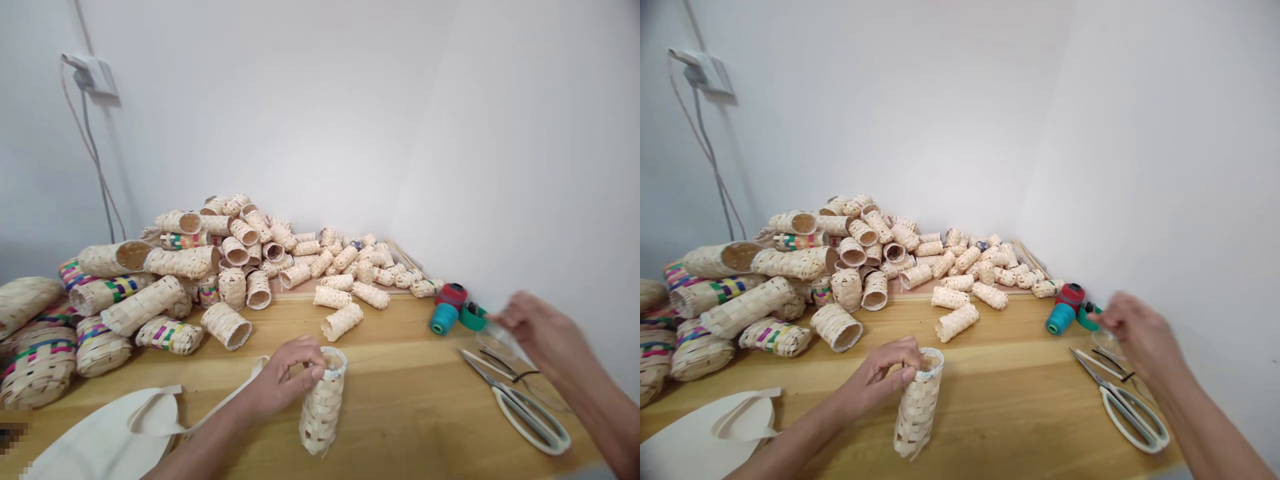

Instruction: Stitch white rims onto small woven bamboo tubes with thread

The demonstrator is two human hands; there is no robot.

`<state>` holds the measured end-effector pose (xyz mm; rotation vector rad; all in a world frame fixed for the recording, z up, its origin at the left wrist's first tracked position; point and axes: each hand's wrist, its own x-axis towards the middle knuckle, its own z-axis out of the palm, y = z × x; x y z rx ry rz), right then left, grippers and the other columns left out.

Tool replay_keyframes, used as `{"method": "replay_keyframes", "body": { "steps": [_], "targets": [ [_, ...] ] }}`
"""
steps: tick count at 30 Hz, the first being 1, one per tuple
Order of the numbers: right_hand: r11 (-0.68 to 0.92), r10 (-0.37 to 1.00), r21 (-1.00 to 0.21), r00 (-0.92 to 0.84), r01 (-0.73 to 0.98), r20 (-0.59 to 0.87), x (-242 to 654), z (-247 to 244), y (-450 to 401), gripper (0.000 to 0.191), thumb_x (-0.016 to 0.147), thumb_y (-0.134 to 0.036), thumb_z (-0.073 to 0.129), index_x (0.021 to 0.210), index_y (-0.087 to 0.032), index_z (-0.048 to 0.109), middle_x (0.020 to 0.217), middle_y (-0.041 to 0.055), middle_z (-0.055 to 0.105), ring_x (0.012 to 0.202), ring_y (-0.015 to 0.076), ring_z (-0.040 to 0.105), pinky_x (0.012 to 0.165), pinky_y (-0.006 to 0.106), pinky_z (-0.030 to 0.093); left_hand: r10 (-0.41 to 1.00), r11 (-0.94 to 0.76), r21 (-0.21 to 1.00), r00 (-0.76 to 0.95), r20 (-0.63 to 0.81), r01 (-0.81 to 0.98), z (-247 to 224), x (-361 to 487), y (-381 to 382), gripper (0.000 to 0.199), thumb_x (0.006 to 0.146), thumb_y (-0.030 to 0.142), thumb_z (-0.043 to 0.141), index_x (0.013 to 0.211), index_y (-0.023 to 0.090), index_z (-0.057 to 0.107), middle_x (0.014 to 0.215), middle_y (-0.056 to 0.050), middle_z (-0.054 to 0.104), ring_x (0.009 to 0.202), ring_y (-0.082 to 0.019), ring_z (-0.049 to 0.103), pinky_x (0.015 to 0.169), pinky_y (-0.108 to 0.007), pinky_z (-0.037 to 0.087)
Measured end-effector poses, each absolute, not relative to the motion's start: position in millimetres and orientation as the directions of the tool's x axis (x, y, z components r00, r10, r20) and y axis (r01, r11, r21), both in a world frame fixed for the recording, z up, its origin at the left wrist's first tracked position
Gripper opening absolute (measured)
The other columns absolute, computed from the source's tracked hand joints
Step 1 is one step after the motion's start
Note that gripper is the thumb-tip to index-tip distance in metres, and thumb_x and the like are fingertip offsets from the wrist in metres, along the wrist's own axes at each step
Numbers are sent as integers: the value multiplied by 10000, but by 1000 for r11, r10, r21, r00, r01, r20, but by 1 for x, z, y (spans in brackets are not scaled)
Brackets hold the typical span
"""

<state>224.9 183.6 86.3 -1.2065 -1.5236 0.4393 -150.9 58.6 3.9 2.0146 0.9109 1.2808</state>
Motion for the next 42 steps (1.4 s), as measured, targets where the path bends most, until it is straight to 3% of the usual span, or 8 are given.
{"method": "replay_keyframes", "body": {
  "steps": [5,8,12,16,19,26,33,42],
  "targets": [
    [462,871,-525,-251,715,423,167,67,161,322,614,-348,755,908,-233,693,1055,117,700,1001,379,615,832,533,482,830,-550,803,252,497,229,0,-153,58,363,906,484,512,817,154,635,764,-39,592,737,-171,504,701,-276,367],
    [604,788,-344,-477,718,389,127,61,131,410,845,-383,562,1233,-254,591,1320,90,583,1215,327,518,1005,508,404,838,-537,809,264,478,239,-3,-152,59,358,909,473,516,786,155,628,740,-31,573,735,-170,499,700,-271,360],
    [582,741,-609,-660,538,125,82,42,99,648,839,-357,620,1436,-246,393,1425,73,488,1275,268,472,1057,408,370,835,-541,804,270,479,247,-2,-151,59,389,905,492,515,743,157,627,700,-18,553,717,-167,494,708,-278,353],
    [447,710,-780,-704,438,11,72,21,95,444,814,-300,645,1249,-227,596,975,42,715,893,226,642,775,305,489,838,-538,809,255,483,237,0,-150,59,392,901,491,526,734,156,641,697,-19,568,713,-168,500,717,-284,355],
    [329,757,-860,-654,390,-7,80,17,101,229,885,-341,547,825,-182,700,564,-27,555,548,133,508,539,234,382,839,-535,814,255,481,225,0,-150,60,360,901,461,544,767,155,677,691,-19,556,707,-166,494,686,-274,350],
    [102,750,-970,-623,-222,222,63,21,99,337,875,-485,595,764,-174,665,1028,70,644,671,111,541,569,220,439,818,-550,810,326,474,202,2,-147,59,401,903,489,526,803,151,716,697,-37,582,712,-174,508,683,-276,360],
    [-132,783,-940,-615,-313,95,32,28,96,365,812,-516,670,757,-160,617,513,-55,486,413,54,373,392,157,322,750,-636,734,417,513,241,6,-148,58,395,945,454,463,870,158,714,750,-61,654,732,-175,517,721,-289,371],
    [-136,854,-940,-518,-314,50,17,28,96,435,728,-585,715,744,-169,590,442,-129,231,410,33,130,389,165,145,723,-666,701,450,525,254,7,-145,56,418,963,439,430,812,146,688,685,-29,574,699,-158,478,718,-286,356]
  ]
}}
